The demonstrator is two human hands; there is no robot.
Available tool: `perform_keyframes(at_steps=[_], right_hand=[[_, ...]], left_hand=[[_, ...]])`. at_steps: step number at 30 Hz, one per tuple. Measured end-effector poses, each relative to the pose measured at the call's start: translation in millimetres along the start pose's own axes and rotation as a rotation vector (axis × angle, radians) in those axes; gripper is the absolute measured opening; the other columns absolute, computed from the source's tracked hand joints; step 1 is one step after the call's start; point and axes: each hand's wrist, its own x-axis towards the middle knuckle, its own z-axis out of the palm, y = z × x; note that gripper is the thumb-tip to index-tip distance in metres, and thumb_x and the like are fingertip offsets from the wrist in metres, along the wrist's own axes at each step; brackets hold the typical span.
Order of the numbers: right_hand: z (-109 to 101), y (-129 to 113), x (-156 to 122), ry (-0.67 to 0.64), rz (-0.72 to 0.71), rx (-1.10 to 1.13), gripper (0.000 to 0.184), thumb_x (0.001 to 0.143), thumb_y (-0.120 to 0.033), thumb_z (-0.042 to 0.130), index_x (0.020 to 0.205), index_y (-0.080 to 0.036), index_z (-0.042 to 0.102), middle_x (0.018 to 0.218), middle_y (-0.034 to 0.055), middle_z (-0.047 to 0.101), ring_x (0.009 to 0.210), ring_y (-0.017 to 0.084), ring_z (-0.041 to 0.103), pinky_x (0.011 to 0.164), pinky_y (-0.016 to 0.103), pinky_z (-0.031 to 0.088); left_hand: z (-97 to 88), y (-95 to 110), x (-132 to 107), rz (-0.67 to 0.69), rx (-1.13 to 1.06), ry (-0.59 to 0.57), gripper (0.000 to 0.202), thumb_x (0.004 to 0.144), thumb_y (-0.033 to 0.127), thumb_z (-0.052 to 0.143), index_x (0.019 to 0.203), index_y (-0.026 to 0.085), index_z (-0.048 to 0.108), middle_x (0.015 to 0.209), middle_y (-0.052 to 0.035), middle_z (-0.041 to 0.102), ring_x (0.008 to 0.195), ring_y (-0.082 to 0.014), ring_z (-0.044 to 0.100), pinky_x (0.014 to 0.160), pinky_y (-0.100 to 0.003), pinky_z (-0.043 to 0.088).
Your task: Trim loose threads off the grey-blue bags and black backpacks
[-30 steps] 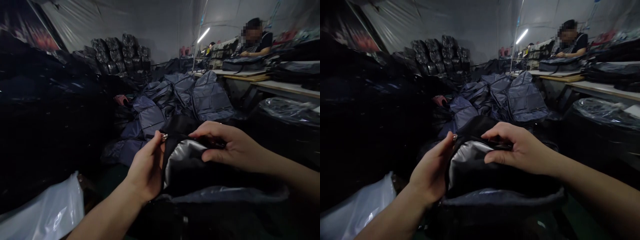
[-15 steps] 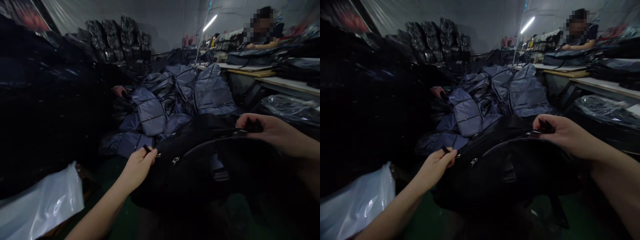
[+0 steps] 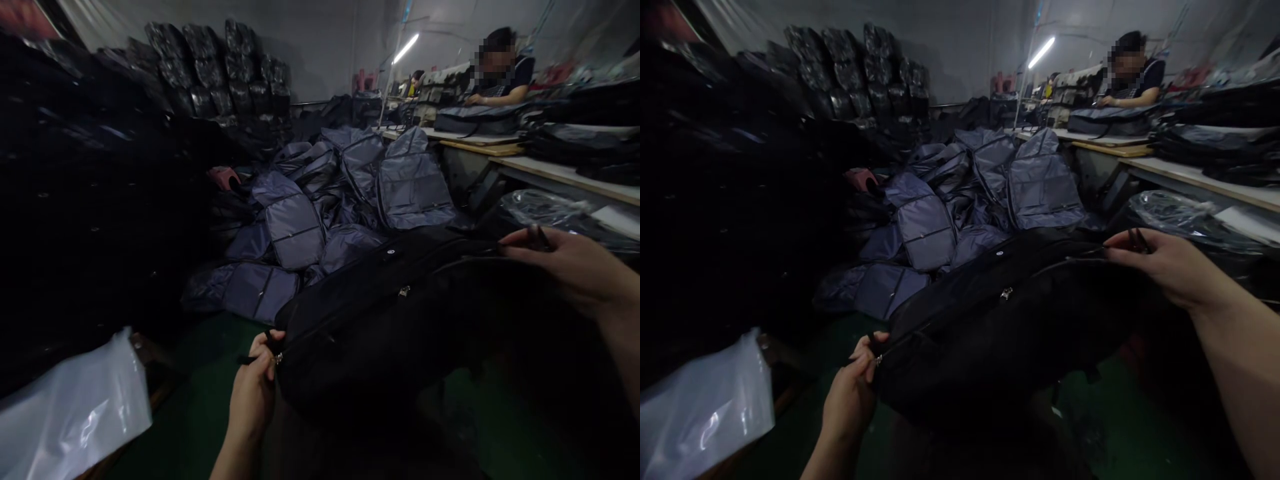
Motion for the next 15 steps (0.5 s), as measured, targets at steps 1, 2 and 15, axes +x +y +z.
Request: perform_keyframes(at_steps=[1,2,15], right_hand=[[1,-6,-7,0.135,-0.085,-0.087,0.028,0.069,-0.035,0.071,0.091,-0.02,0.064,0.071,0.006,0.062,0.055,0.014,0.052,0.054,0.032,0.039],[5,-12,-15,0.284,-0.185,-0.195,0.026,0.071,-0.036,0.069,0.091,-0.02,0.065,0.07,0.0056,0.062,0.055,0.014,0.051,0.054,0.031,0.038],[95,-26,-74,-0.176,-0.425,-0.871,0.043,0.071,-0.067,0.053,0.071,-0.024,0.057,0.066,-0.0006,0.064,0.061,0.02,0.059,0.049,0.026,0.033]], left_hand=[[4.9,0,-1,-0.018,-0.086,-0.02,0.027,0.068,0.035,0.053,0.049,0.018,0.043,0.089,-0.0064,0.058,0.079,-0.0184,0.052,0.072,-0.028,0.044],[9.2,1,-2,-0.038,-0.163,-0.052,0.028,0.068,0.034,0.054,0.048,0.017,0.043,0.09,-0.0067,0.058,0.078,-0.0182,0.052,0.072,-0.028,0.044],[31.5,13,-20,0.018,-0.177,-0.264,0.034,0.076,0.034,0.05,0.046,0.017,0.047,0.09,-0.0069,0.061,0.074,-0.0173,0.048,0.069,-0.027,0.04]])
